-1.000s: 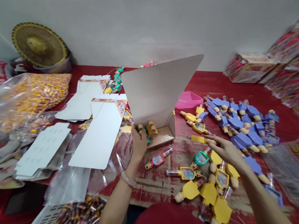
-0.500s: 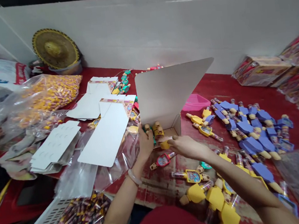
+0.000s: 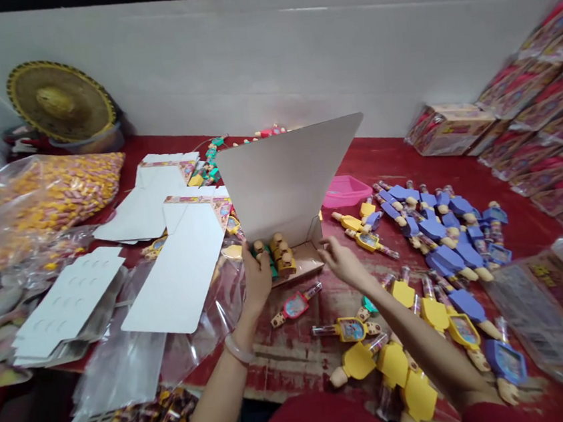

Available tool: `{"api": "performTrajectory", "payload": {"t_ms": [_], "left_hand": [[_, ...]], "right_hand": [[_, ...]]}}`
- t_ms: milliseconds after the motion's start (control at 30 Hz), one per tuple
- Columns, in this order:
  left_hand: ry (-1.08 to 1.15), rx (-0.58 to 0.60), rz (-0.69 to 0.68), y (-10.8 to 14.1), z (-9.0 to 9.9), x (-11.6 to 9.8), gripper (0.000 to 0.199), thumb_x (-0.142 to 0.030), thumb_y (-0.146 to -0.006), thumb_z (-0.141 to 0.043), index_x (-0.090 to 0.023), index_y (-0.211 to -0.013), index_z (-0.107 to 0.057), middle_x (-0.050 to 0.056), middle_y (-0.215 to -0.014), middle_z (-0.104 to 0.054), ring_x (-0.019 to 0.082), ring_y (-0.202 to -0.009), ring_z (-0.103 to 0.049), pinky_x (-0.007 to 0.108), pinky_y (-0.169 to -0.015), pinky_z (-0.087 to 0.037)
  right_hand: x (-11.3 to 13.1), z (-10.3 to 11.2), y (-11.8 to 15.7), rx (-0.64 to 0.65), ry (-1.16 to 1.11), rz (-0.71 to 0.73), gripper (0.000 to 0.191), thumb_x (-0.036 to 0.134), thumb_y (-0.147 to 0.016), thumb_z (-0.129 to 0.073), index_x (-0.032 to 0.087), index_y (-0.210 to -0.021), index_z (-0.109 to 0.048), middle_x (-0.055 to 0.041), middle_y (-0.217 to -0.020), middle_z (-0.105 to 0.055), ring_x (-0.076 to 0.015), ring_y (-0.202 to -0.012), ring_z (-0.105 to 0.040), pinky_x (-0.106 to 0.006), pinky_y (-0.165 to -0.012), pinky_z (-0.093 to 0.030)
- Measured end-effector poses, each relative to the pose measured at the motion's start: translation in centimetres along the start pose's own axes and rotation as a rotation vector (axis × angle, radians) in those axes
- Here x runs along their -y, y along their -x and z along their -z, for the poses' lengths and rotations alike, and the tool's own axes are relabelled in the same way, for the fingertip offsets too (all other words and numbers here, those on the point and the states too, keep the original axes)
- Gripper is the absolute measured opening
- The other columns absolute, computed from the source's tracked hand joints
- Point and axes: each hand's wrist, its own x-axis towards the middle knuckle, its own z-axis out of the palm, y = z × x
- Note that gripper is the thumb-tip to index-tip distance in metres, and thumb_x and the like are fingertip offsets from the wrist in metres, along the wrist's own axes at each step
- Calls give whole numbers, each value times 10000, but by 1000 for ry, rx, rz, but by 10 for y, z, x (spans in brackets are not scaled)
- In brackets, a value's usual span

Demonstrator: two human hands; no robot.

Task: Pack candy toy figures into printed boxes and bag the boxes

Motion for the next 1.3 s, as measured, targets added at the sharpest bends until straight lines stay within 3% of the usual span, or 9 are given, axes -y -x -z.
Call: {"api": "performTrajectory", "payload": {"t_ms": [133,233,533,633,733,833,933,1100,1300], "left_hand": [[-8,13,31,1,1,-6,651,-334,-980,-432,-106,-1553,-222,200,-1659,-248,244,-1558,-216,430,-1280,-178],[-3,14,39,2,1,-9,657,-328,-979,-434,-114,-1557,-207,195,-1658,-252,237,-1559,-211,427,-1280,-176],[-21,22,43,2,2,-10,661,-360,-991,-432,-128,-1565,-201,183,-1658,-249,224,-1553,-225,400,-1273,-188],[-16,19,52,2,3,-8,678,-394,-987,-454,-150,-1569,-207,166,-1661,-258,216,-1552,-231,378,-1270,-195],[-1,33,68,2,3,-7,677,-374,-986,-451,-157,-1574,-198,156,-1675,-230,215,-1561,-204,389,-1277,-173],[-8,40,71,2,3,-8,664,-334,-983,-437,-130,-1568,-197,176,-1684,-190,222,-1568,-176,418,-1283,-146],[-12,11,44,2,2,-8,650,-328,-975,-444,-135,-1554,-222,180,-1673,-219,222,-1559,-205,414,-1279,-163],[-5,13,40,3,3,-7,641,-333,-974,-440,-141,-1547,-228,175,-1661,-245,223,-1554,-219,412,-1278,-166],[-10,-4,48,3,3,-12,623,-340,-969,-436,-121,-1528,-272,195,-1638,-295,242,-1547,-241,438,-1275,-184]], "right_hand": [[-70,15,9,-118,-7,-118,230,329,-938,-487,175,-1006,-644,-111,-898,-742,-247,-814,-703,-327,-747,-500],[-85,12,22,-30,-24,-93,273,355,-939,-497,170,-1035,-673,-112,-916,-747,-253,-851,-708,-331,-763,-508],[12,-94,58,408,304,373,578,110,-848,-568,135,-1424,-527,-187,-1490,-511,-300,-1294,-523,-407,-1045,-439],[21,-102,62,460,421,399,485,63,-821,-535,101,-1302,-580,-228,-1354,-598,-325,-1217,-559,-436,-995,-454],[5,-66,60,298,201,207,484,178,-797,-610,99,-1268,-529,-184,-1135,-676,-286,-992,-647,-372,-839,-498],[-8,-24,40,-137,-118,-27,529,447,-842,-617,123,-1238,-485,-107,-961,-672,-234,-771,-634,-345,-725,-498],[-3,-18,5,-407,-301,-95,566,648,-801,-600,152,-1062,-521,-102,-891,-658,-240,-744,-621,-369,-725,-505],[19,-50,-36,-312,-272,-117,534,602,-860,-548,136,-1109,-469,-174,-960,-688,-290,-820,-662,-396,-759,-508],[37,-49,-38,-192,-39,-201,523,514,-937,-519,99,-1245,-443,-259,-1083,-681,-372,-941,-696,-409,-771,-498]]}}
